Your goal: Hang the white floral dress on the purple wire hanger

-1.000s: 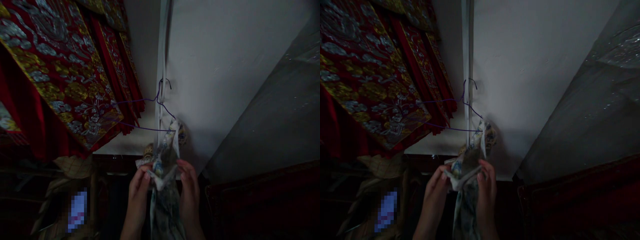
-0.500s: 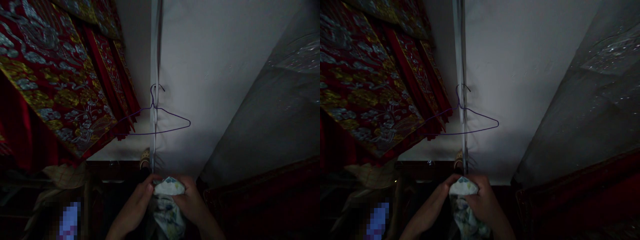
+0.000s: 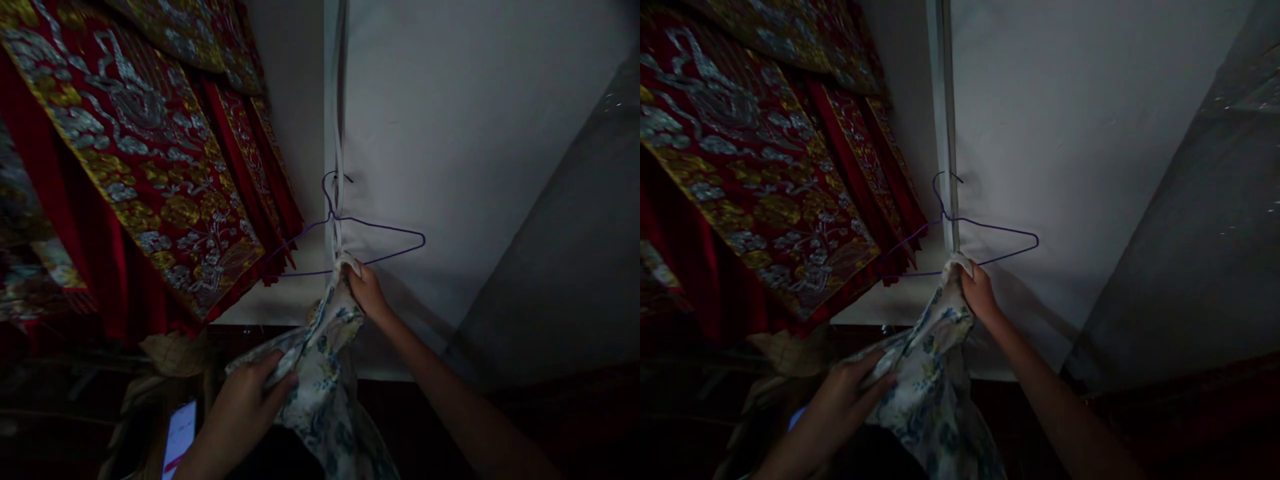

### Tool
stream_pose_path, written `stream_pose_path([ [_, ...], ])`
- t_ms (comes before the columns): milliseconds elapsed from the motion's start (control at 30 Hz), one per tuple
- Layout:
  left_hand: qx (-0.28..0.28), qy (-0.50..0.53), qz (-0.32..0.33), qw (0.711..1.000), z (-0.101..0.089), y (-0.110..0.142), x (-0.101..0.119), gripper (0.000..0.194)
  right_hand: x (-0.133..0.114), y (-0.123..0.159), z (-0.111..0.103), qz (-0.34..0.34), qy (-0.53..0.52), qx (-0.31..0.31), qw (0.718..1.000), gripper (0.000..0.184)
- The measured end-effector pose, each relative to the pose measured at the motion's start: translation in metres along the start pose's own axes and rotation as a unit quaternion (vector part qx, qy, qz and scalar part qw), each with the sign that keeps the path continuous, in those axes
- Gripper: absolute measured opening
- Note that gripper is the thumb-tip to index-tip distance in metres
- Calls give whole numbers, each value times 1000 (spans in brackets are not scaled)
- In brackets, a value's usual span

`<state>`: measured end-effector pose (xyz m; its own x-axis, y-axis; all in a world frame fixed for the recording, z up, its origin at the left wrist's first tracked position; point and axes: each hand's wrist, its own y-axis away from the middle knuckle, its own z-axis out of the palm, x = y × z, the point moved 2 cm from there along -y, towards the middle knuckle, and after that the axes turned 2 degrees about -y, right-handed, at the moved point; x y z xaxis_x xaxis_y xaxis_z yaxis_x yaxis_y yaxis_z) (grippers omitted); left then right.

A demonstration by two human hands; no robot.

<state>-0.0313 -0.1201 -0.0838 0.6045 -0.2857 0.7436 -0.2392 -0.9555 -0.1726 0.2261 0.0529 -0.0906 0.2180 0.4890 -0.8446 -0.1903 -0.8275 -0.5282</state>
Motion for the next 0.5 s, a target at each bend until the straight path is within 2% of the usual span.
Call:
stream_pose_path([
  [133, -72, -47, -39, 996, -3, 10, -24, 27, -1, 9, -33, 20, 37, -56, 998, 30],
  [200, -100, -101, -61, 988, -11, 8, -38, 32, -14, 15, -47, 24, 53, -86, 995, 23],
  [267, -108, -146, -54, 982, -25, 0, -47, 34, -30, 20, -56, 28, 63, -111, 991, 19],
  [367, -52, -173, 33, 983, -49, -26, -44, 29, -52, 23, -62, 43, 66, -121, 990, 24],
  [433, 5, -164, 92, 982, -64, -45, -31, 27, -61, 24, -63, 57, 52, -126, 989, 28],
  [500, 50, -143, 123, 981, -74, -62, -12, 24, -64, 27, -62, 63, 28, -133, 989, 25],
])
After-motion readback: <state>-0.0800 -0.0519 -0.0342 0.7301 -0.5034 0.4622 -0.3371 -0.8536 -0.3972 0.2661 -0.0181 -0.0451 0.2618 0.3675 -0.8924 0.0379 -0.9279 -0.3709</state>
